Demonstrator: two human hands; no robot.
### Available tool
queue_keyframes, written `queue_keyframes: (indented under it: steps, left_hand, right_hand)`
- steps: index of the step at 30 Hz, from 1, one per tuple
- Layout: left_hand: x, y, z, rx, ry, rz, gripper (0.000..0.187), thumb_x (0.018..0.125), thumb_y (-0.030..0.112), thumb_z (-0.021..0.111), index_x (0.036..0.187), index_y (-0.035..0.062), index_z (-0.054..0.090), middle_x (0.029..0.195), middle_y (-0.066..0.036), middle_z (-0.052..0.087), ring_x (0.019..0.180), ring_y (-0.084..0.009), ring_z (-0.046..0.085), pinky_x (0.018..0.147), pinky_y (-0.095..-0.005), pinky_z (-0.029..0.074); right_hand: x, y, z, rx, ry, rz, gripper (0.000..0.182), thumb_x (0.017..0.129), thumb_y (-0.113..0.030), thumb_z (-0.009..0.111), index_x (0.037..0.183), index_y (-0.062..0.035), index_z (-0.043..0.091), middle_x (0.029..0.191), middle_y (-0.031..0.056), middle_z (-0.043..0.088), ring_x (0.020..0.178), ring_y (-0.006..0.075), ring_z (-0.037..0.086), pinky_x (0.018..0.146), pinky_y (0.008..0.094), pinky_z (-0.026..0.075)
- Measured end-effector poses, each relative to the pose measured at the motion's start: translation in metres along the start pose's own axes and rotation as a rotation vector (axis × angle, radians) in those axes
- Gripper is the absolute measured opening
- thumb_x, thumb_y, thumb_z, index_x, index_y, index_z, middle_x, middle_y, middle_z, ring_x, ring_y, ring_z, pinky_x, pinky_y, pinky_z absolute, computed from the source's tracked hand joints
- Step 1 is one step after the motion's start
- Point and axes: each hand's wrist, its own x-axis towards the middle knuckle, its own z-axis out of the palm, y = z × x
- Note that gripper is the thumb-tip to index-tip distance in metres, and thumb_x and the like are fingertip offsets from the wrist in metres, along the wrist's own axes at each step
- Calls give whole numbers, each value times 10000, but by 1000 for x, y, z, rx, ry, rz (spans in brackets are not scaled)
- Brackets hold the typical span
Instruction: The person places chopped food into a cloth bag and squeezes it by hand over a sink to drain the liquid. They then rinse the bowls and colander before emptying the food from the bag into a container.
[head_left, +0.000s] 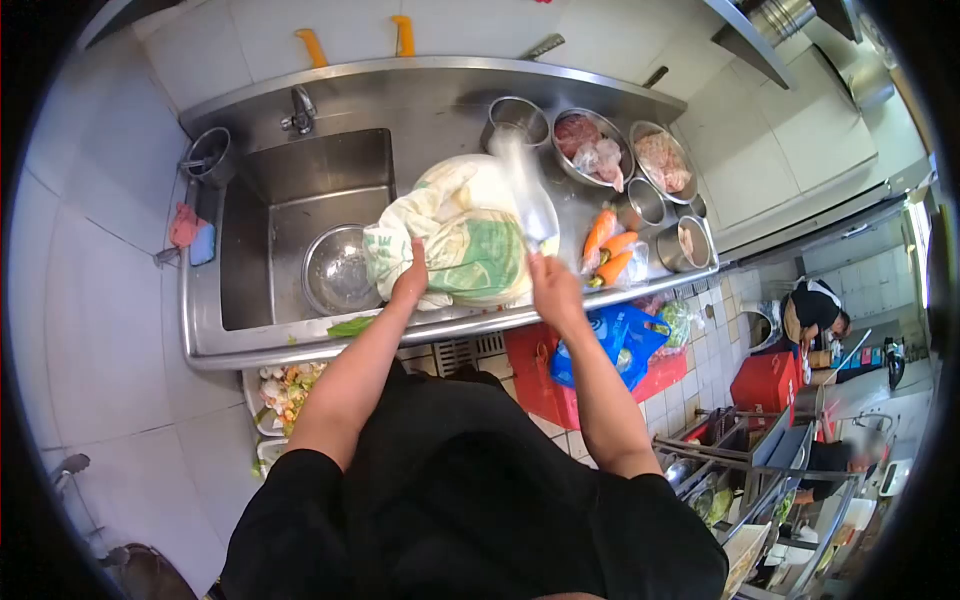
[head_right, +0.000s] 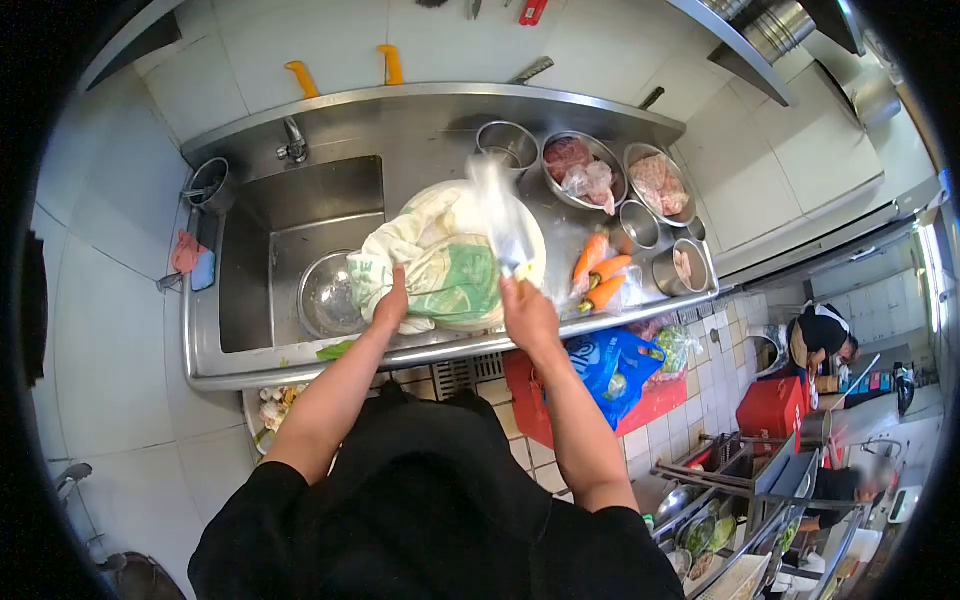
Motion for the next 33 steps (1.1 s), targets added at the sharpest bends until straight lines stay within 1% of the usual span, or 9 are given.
queue_keyframes:
  steps: [3, 5, 7, 9, 12, 19, 21, 25, 33]
  left_hand:
    - [-6, 38, -23, -59, -144, -264, 849, 1003, 653, 317, 1515, -23, 356, 1584, -190, 351, 1458, -323, 325, 1174, -325, 241]
    - [-10, 53, -28, -110, -241, -432, 925, 982, 714, 300, 1500, -49, 372, 1567, -212, 372, 1440, -327, 354, 1156, -320, 269]
    - [-10, 53, -26, -156, -212, -380, 929, 983, 716, 288, 1497, -53, 375, 1566, -217, 372, 1443, -326, 352, 1158, -320, 266]
    - [-8, 48, -21, 6, -253, -437, 1103, 897, 838, 155, 1408, -80, 489, 1466, -313, 455, 1429, -386, 372, 1167, -359, 260]
    - [-17, 61, -30, -59, -192, -362, 1023, 932, 790, 269, 1460, -73, 422, 1544, -255, 386, 1446, -338, 351, 1165, -340, 259]
    - [4, 19, -31, 52, -230, -381, 932, 957, 760, 246, 1436, -2, 489, 1403, -273, 530, 1307, -363, 493, 1110, -394, 345]
    - [7, 7, -20, 31, -336, -101, 576, 1066, 533, 252, 1573, 267, 313, 1189, -233, 667, 999, -332, 660, 917, -421, 501]
    - [9, 14, -19, -354, -264, -352, 807, 1006, 615, 419, 1475, -42, 412, 1454, -182, 503, 1269, -316, 527, 1091, -385, 403]
    - [6, 16, -20, -434, -297, -286, 878, 1017, 625, 384, 1508, -98, 304, 1577, -200, 341, 1431, -316, 361, 1187, -366, 253]
  right_hand:
    - [-10, -36, -47, 434, 424, -312, 408, 1050, -325, 468, 794, -14, 535, 639, 174, 530, 602, 308, 566, 571, 434, 439]
    - [-32, -42, -43, 610, 431, -308, 433, 1038, -357, 476, 796, -2, 529, 646, 164, 547, 596, 368, 544, 581, 468, 436]
    - [-13, 69, 62, -65, 419, -469, 532, 1018, -468, 458, 857, 20, 596, 740, 216, 643, 709, 456, 612, 673, 535, 481]
    - [-21, 97, 105, -264, -129, 41, 656, 992, -574, 418, 926, 30, 664, 882, 303, 682, 895, 517, 639, 819, 585, 490]
    - [-9, 48, 60, -201, -152, 89, 709, 991, -608, 375, 990, 24, 697, 984, 343, 668, 1018, 492, 642, 909, 575, 479]
    - [11, 68, 65, 65, 586, -279, 274, 1022, -261, 489, 941, -11, 568, 722, 173, 575, 679, 449, 624, 584, 493, 496]
    - [-31, 62, 56, -445, -174, 2, 258, 983, -247, 466, 1091, -56, 603, 976, 181, 680, 917, 384, 691, 759, 481, 560]
    - [-41, 21, 24, -16, -153, 266, 537, 1017, -512, 363, 1165, -102, 676, 1114, 219, 693, 1073, 396, 652, 935, 500, 498]
    - [-105, 7, 61, 217, 177, 4, 474, 1002, -507, 485, 933, -53, 602, 851, 227, 675, 829, 450, 654, 740, 520, 506]
